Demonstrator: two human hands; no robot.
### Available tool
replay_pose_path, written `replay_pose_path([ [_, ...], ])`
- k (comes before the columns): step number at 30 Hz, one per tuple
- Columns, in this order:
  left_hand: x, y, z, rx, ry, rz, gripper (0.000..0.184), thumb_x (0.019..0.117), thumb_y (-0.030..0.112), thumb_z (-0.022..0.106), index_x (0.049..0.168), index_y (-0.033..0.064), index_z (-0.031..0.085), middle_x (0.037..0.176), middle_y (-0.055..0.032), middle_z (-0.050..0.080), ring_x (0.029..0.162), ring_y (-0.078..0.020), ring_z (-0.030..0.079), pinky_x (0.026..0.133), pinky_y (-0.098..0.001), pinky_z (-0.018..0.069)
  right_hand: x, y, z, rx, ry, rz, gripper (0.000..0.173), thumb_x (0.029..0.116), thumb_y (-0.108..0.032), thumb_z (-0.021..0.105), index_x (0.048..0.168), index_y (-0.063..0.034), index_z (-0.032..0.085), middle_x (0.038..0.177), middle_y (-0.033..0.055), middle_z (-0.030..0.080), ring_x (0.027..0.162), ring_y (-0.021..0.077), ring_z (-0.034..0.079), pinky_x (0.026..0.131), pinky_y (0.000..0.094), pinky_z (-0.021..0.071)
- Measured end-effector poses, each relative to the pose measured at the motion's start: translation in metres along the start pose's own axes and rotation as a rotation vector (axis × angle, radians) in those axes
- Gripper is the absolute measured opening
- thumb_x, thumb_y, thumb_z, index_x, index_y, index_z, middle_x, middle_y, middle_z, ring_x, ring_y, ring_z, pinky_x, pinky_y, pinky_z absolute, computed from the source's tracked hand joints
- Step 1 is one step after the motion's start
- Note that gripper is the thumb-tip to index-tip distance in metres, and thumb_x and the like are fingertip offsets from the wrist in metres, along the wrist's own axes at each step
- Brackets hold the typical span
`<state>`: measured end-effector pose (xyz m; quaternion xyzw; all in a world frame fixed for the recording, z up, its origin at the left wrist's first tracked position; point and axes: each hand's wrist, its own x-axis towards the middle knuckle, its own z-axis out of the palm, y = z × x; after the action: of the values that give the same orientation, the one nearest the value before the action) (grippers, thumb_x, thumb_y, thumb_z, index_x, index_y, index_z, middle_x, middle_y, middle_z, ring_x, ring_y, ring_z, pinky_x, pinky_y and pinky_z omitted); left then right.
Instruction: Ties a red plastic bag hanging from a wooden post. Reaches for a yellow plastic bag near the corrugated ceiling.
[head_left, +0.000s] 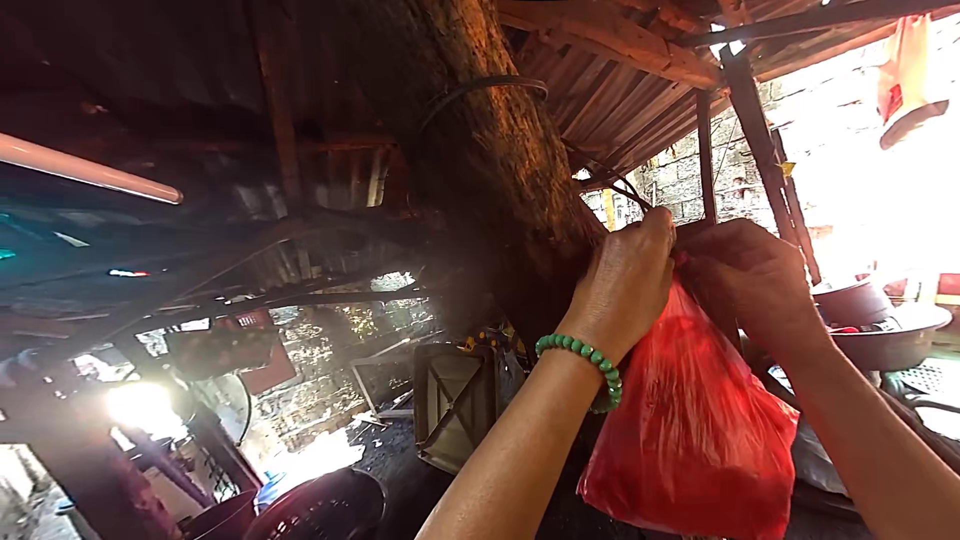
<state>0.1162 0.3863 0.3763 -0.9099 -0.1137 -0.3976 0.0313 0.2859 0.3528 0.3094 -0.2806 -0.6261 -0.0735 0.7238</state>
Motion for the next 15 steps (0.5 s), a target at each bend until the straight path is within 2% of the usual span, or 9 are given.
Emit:
replay_pose_path([
  [2, 0.000, 0.000, 0.000, -0.034, 0.008, -0.004, 0.015, 0.0993, 0.005, 0.062, 0.113, -0.0008, 0.062, 0.093, -0.0123, 0.069, 0.085, -0.0212, 0.068, 0.078, -0.0377, 0.0552, 0.002, 0.005, -0.005, 0.080, -0.045, 0.007, 0.018, 0.0902, 0.004, 0.066, 0.103, -0.0087, 0.068, 0.097, -0.0061, 0.075, 0.085, 0.0020, 0.071, 0.080, 0.0204, 0.0605],
  [5, -0.001, -0.003, 0.002, -0.113, 0.053, 0.015, 0.022, 0.0991, 0.000, 0.060, 0.121, 0.0002, 0.062, 0.106, -0.0138, 0.071, 0.096, -0.0205, 0.071, 0.086, -0.0362, 0.0572, 0.005, 0.011, -0.008, 0.140, -0.065, 0.015, 0.021, 0.0896, 0.005, 0.064, 0.105, -0.0079, 0.070, 0.098, -0.0048, 0.075, 0.085, 0.0031, 0.071, 0.079, 0.0208, 0.0608],
  [7, -0.002, -0.004, 0.003, -0.148, 0.081, 0.037, 0.022, 0.0988, -0.003, 0.059, 0.121, 0.0004, 0.062, 0.111, -0.0149, 0.070, 0.099, -0.0209, 0.071, 0.088, -0.0355, 0.0576, 0.005, 0.011, -0.008, 0.121, -0.057, 0.002, 0.020, 0.0898, 0.005, 0.066, 0.105, -0.0073, 0.070, 0.097, -0.0050, 0.075, 0.085, 0.0032, 0.071, 0.079, 0.0210, 0.0611],
  [10, -0.003, -0.004, 0.003, -0.152, 0.106, 0.053, 0.021, 0.0984, -0.004, 0.058, 0.118, 0.0003, 0.063, 0.107, -0.0142, 0.070, 0.096, -0.0200, 0.071, 0.086, -0.0341, 0.0570, 0.007, 0.010, -0.010, -0.036, -0.070, -0.087, 0.013, 0.0903, 0.000, 0.067, 0.102, -0.0048, 0.070, 0.100, -0.0036, 0.070, 0.087, 0.0025, 0.068, 0.081, 0.0199, 0.0594],
  [13, -0.003, -0.003, 0.000, -0.144, 0.085, 0.054, 0.021, 0.0984, -0.005, 0.057, 0.117, 0.0004, 0.063, 0.100, -0.0116, 0.071, 0.090, -0.0180, 0.069, 0.082, -0.0337, 0.0557, 0.009, 0.006, -0.012, -0.362, -0.081, -0.256, 0.014, 0.0917, -0.009, 0.068, 0.101, 0.0009, 0.072, 0.106, 0.0064, 0.064, 0.090, 0.0014, 0.062, 0.082, 0.0146, 0.0528],
  [15, -0.003, -0.003, 0.000, -0.141, 0.054, 0.041, 0.021, 0.0991, -0.004, 0.056, 0.119, 0.0015, 0.061, 0.098, -0.0101, 0.071, 0.086, -0.0169, 0.068, 0.078, -0.0336, 0.0551, 0.010, 0.001, -0.009, -0.530, -0.053, -0.338, 0.014, 0.0914, -0.007, 0.066, 0.096, 0.0049, 0.071, 0.105, 0.0140, 0.061, 0.089, 0.0047, 0.059, 0.081, 0.0140, 0.0498],
])
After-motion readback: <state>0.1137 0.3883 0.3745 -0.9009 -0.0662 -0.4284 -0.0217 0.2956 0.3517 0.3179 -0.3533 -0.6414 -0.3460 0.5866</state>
